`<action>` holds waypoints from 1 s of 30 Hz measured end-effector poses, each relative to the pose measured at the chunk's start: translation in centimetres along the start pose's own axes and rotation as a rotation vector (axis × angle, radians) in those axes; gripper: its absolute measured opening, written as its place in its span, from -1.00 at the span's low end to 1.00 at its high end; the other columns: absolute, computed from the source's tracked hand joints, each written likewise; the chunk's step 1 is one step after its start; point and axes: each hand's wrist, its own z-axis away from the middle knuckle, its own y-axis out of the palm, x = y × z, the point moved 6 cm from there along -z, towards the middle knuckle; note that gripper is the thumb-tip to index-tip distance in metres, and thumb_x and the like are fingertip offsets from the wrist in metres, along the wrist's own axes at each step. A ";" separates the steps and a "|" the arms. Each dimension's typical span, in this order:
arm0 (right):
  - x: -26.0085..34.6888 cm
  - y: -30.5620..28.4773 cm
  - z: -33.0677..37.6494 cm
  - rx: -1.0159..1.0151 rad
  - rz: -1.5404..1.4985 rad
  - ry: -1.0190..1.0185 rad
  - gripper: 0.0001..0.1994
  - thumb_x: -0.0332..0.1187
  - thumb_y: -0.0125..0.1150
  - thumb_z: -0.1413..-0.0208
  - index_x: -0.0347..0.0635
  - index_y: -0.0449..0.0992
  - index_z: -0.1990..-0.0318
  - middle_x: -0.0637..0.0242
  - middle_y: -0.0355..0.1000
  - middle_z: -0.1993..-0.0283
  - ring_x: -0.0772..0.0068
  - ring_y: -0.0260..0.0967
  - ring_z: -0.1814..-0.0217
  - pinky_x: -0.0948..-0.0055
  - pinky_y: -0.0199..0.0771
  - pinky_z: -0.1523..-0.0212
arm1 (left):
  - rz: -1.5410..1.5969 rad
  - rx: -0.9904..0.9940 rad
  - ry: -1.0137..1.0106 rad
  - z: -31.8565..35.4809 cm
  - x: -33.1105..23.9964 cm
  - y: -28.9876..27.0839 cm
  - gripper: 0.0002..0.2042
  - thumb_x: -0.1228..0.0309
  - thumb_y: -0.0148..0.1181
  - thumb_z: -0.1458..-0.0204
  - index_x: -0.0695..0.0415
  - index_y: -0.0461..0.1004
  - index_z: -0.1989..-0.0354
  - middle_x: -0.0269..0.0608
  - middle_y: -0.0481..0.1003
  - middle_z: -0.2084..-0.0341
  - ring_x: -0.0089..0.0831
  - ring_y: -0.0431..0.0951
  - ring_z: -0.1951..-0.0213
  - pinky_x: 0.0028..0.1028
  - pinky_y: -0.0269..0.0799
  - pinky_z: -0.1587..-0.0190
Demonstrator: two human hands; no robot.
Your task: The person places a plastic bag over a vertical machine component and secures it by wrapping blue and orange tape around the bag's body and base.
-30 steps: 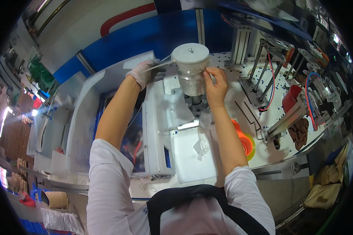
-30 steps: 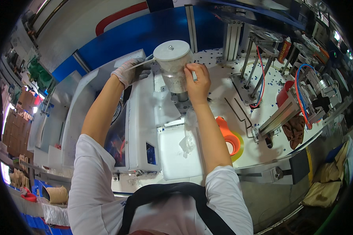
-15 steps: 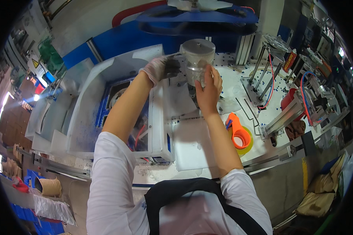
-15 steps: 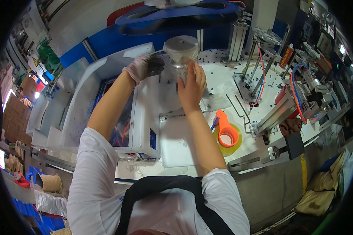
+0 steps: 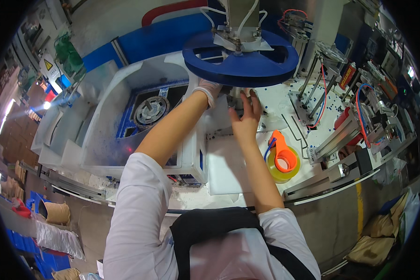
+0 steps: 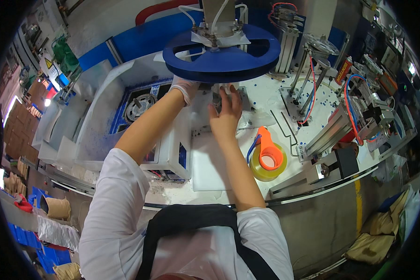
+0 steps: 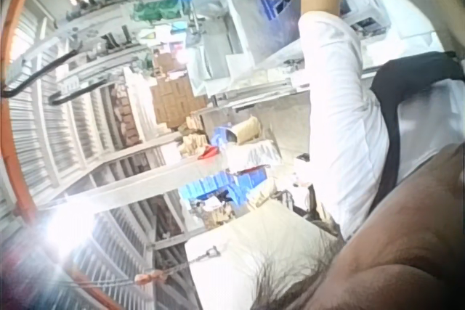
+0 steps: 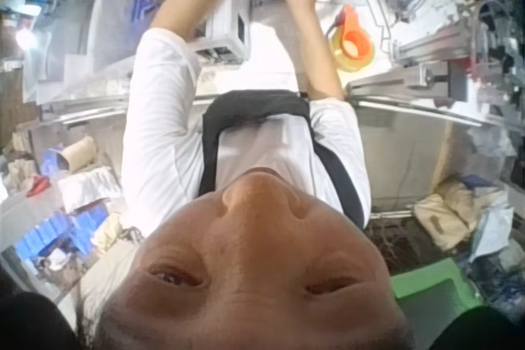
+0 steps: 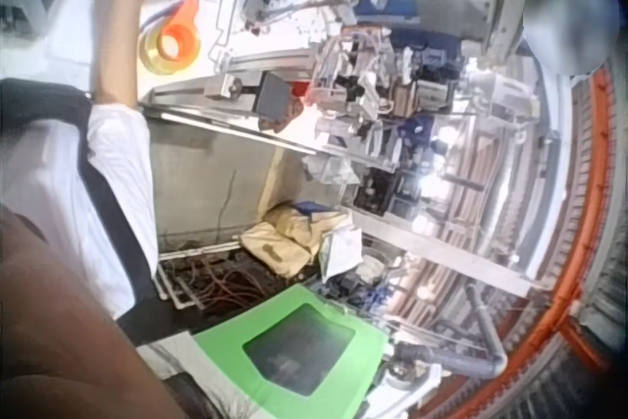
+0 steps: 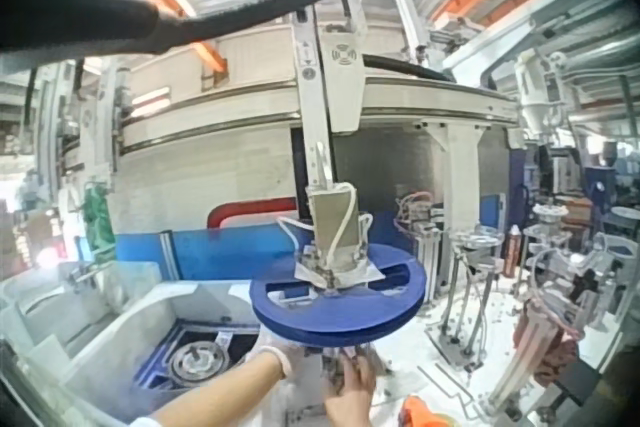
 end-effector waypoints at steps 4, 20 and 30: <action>3.5 1.0 1.5 0.192 -0.111 0.044 -0.49 -0.38 0.29 0.14 -0.20 0.40 -0.07 0.09 0.06 -0.29 -0.04 0.00 -0.30 0.13 0.03 -0.26 | 0.562 0.173 -0.503 1.9 6.6 2.5 -0.66 0.13 -0.09 -0.19 0.09 0.33 0.02 -0.17 0.48 0.20 -0.30 0.53 0.25 -0.26 0.50 0.25; 6.8 -6.8 12.3 0.680 -0.212 0.084 -0.61 -0.41 0.23 0.07 -0.13 0.48 0.00 0.09 0.15 -0.26 0.07 0.11 -0.27 0.24 0.14 -0.22 | 0.396 0.213 -1.023 7.0 0.8 -3.1 -0.37 0.13 0.28 0.13 0.27 0.27 -0.07 -0.03 0.50 0.18 -0.20 0.55 0.17 -0.32 0.48 0.20; 9.2 -8.1 14.9 0.796 -0.311 0.107 -0.75 -0.51 0.18 0.02 -0.21 0.54 0.12 0.14 0.38 -0.07 0.19 0.37 -0.07 0.40 0.37 -0.05 | 0.382 0.371 -0.833 6.2 0.2 -3.7 -0.32 0.02 0.21 0.10 0.19 0.22 -0.13 -0.02 0.41 0.04 -0.22 0.47 0.09 -0.30 0.42 0.15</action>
